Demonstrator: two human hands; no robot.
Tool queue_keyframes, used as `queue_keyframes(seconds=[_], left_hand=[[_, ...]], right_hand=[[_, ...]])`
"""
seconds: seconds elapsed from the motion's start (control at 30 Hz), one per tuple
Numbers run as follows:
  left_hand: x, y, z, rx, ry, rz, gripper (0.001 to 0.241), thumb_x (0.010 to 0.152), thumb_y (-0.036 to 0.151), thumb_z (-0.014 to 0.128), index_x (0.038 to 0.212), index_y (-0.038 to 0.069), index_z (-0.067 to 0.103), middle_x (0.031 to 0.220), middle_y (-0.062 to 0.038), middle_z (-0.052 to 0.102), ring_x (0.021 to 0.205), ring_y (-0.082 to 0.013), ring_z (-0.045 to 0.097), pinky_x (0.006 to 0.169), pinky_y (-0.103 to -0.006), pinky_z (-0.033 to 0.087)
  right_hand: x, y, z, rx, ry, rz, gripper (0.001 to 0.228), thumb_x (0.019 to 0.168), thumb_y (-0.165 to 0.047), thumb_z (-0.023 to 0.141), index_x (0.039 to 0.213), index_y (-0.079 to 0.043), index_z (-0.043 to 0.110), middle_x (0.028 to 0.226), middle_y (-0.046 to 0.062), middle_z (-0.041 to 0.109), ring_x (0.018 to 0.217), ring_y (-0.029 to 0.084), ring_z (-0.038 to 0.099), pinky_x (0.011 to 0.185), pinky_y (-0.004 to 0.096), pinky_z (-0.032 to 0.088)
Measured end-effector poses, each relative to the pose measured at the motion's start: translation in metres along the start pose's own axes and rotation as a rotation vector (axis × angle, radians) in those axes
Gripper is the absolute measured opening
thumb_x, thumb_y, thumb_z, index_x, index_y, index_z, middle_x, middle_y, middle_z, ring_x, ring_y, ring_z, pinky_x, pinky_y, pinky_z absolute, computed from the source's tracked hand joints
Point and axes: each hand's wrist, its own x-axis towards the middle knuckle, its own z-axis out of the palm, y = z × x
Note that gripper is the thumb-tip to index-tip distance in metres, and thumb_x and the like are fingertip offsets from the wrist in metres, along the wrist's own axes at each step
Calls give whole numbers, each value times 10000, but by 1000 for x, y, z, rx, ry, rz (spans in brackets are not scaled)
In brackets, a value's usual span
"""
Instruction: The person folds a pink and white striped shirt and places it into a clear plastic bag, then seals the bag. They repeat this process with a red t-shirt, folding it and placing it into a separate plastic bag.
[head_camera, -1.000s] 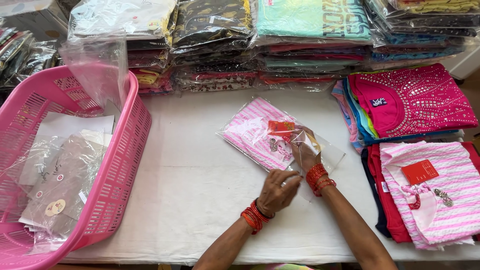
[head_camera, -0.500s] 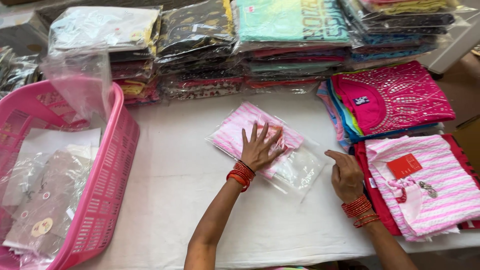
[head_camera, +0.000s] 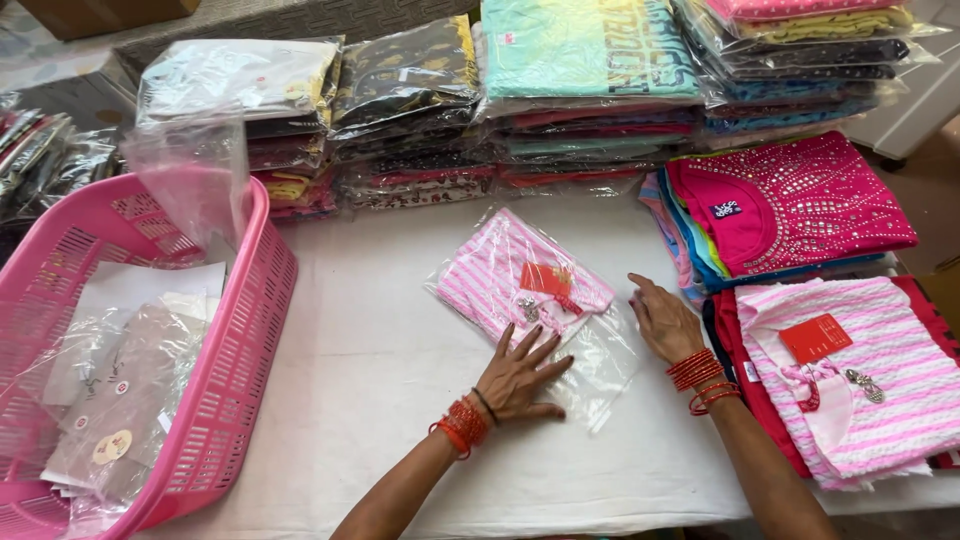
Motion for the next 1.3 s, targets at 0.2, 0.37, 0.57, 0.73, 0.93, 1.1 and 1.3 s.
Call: queue_keyframes(seconds=[0.2, 0.37, 0.57, 0.73, 0.93, 1.1, 1.3], left_hand=[[-57, -22, -28, 31, -38, -20, 495, 865, 329, 673, 1351, 238, 632, 1578, -71, 470, 1523, -307, 296, 1226, -671, 56], [-101, -33, -32, -30, 217, -338, 501, 830, 33, 619, 1255, 295, 660, 1463, -24, 612, 1383, -232, 515, 1162, -521, 332], [-75, 7, -94, -509, 20, -1044, 708, 1022, 341, 615, 1580, 151, 223, 913, -133, 734, 780, -278, 700, 717, -416, 578], [-74, -7, -34, -712, 62, -917, 972, 937, 311, 753, 1615, 194, 66, 707, -72, 706, 654, -254, 719, 638, -388, 585], [-91, -18, -13, -1510, 388, -786, 960, 827, -64, 754, 1610, 241, 291, 807, -72, 682, 805, -171, 753, 766, -363, 672], [-100, -15, -39, -1719, 335, -743, 904, 811, -111, 693, 1551, 253, 323, 1031, -46, 752, 992, -159, 723, 894, -342, 648], [-105, -26, -50, -1670, 222, -544, 664, 867, -118, 719, 1478, 88, 560, 1130, -40, 661, 1107, -170, 693, 1005, -325, 611]], right_hand=[[-20, 0, -15, 369, -607, 76, 391, 1008, -224, 595, 1382, -166, 495, 920, 121, 769, 763, 208, 689, 687, 373, 558], [-39, -17, -17, 526, -585, 183, 426, 1011, -293, 524, 1421, -195, 461, 997, 81, 768, 770, 158, 713, 666, 325, 599], [-30, -57, -1, 420, -471, 163, 573, 985, -376, 561, 1493, -205, 360, 955, 66, 758, 761, 154, 728, 678, 316, 588], [-25, -35, 18, 629, -467, 107, 668, 909, -218, 746, 1488, -172, 417, 796, 103, 687, 735, 159, 637, 660, 297, 539], [-23, -16, 22, 1033, -533, 314, 566, 871, -56, 732, 1398, -126, 539, 826, 70, 699, 749, 150, 666, 662, 289, 565], [-26, 7, 29, 1246, -510, 245, 352, 900, -46, 704, 1249, -35, 667, 1134, 103, 751, 969, 156, 713, 873, 309, 596], [-26, -25, -27, 1176, -639, 124, 511, 844, -20, 737, 1343, -54, 632, 1186, 55, 740, 983, 106, 691, 931, 300, 589]])
